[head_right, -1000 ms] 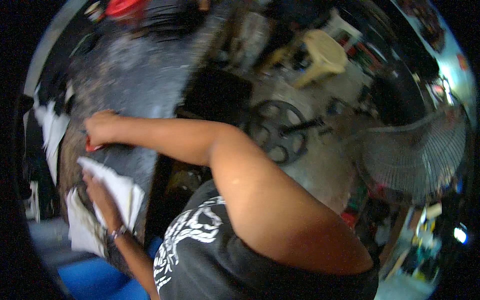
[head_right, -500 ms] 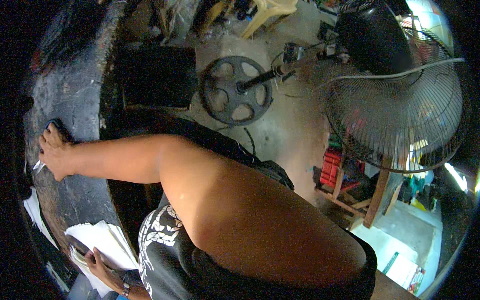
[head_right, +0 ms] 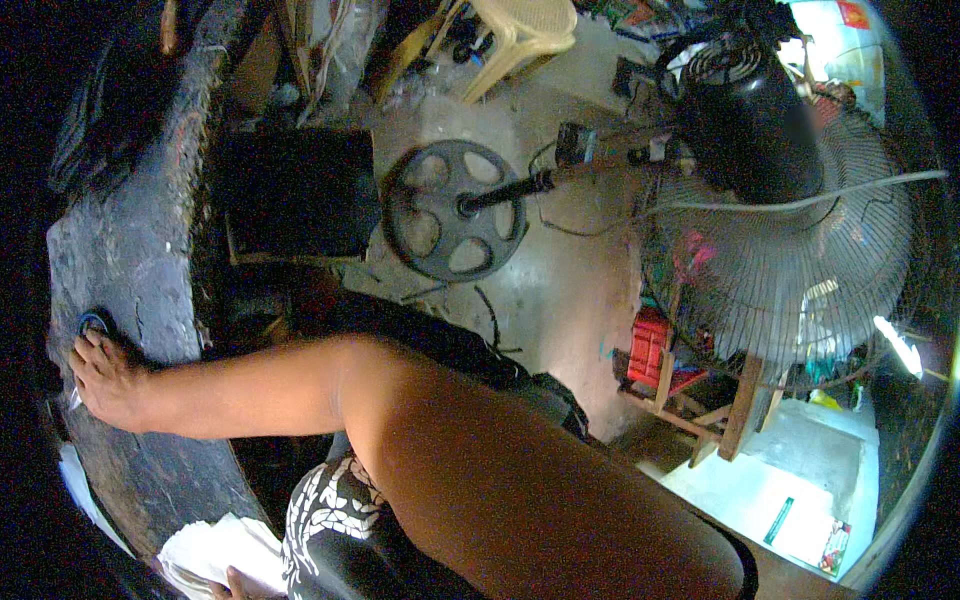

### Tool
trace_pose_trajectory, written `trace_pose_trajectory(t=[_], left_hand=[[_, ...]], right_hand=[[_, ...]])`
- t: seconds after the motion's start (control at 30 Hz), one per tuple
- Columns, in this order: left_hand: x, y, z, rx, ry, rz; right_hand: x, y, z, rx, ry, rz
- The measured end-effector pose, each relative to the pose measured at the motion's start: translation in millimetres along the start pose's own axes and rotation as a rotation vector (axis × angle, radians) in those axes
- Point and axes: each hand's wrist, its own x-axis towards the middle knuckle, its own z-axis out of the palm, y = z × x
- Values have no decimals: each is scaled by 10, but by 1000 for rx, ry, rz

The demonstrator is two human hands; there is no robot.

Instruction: The person uses scissors to cut a stack of white fabric pieces into smaller shapes. They repeatedly trim the edges, separate cut pieces, and stack the finished pieces on the table.

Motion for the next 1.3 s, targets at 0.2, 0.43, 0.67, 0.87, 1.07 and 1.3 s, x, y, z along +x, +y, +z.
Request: trace_pose_trajectory(t=[0.2, 0.43, 0.67, 0.87, 1.07, 1.3], left_hand=[[25, -30, 57, -249, -173, -107], [-75, -114, 202, -263, -44, -30], [-72, -130, 373, -183, 148, 90], [-130, -140, 577, -295, 310, 159], [171, -249, 665, -585, 264, 225], [224, -411, 873, -525, 497, 189]], right_hand=[[0, 195, -108, 117, -68, -61], [76, 349, -482, 153, -165, -137], [114, 334, -652, 17, -239, -175], [141, 306, -620, -89, -277, -159], [-11, 231, -635, -165, -296, -183], [-196, 184, -638, -104, -228, -199]])
